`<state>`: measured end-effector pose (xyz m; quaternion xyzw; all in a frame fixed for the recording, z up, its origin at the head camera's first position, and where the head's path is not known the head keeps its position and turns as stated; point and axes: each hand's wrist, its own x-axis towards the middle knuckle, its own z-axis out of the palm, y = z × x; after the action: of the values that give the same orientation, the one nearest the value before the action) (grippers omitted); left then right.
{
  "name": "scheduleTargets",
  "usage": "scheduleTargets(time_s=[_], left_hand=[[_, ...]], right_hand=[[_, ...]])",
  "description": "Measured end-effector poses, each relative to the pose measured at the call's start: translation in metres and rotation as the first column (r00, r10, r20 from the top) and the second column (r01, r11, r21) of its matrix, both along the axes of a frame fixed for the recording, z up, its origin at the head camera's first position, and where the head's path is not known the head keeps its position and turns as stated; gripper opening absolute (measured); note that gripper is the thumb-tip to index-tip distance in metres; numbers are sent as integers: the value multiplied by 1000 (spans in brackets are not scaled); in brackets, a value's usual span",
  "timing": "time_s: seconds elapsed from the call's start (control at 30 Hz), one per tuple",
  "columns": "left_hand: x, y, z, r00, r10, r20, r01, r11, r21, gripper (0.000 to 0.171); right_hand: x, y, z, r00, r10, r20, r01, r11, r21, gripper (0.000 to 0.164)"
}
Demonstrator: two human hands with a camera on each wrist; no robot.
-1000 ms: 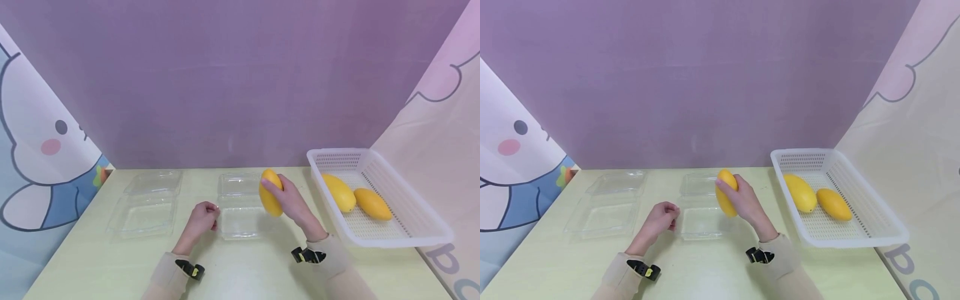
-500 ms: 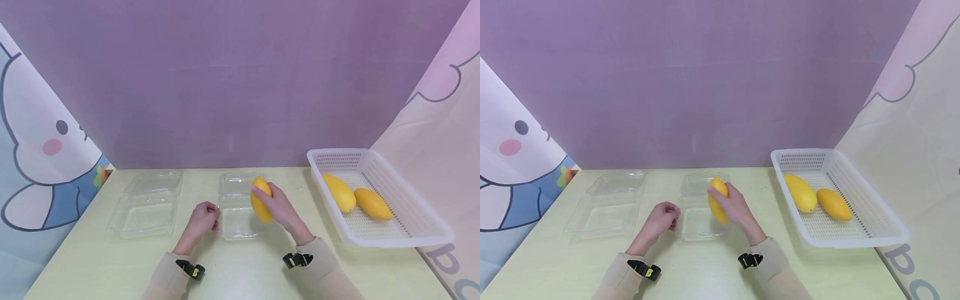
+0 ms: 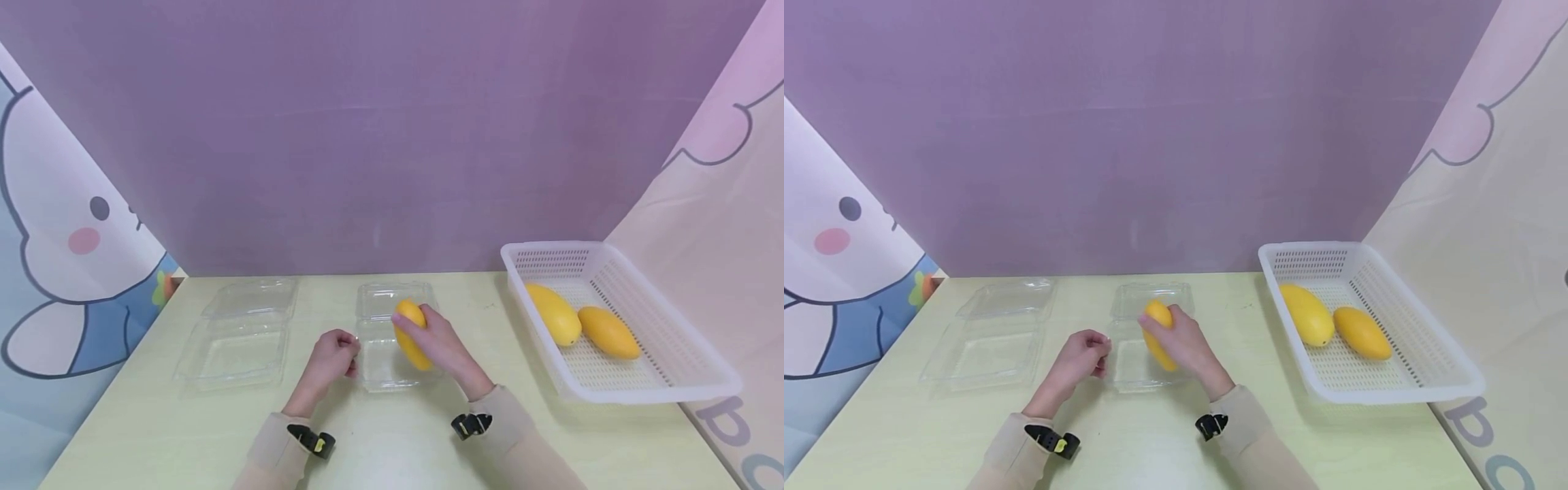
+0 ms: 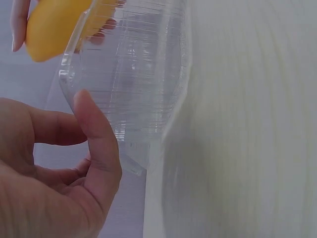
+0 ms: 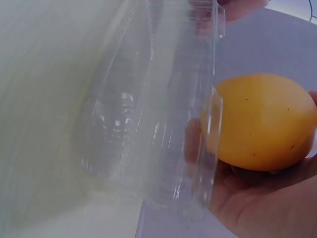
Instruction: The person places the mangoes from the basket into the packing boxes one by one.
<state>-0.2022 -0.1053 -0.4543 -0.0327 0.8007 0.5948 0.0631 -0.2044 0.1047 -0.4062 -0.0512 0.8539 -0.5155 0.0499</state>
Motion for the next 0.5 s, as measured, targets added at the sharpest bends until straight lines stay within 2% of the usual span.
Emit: scheduleTargets(time_s=[0.5], left_hand=[[0,1,3,1000,8,23,-8,1000,-6,15]], right_hand=[[-5,-13,-11,998,28,47,-36,984,177,66]])
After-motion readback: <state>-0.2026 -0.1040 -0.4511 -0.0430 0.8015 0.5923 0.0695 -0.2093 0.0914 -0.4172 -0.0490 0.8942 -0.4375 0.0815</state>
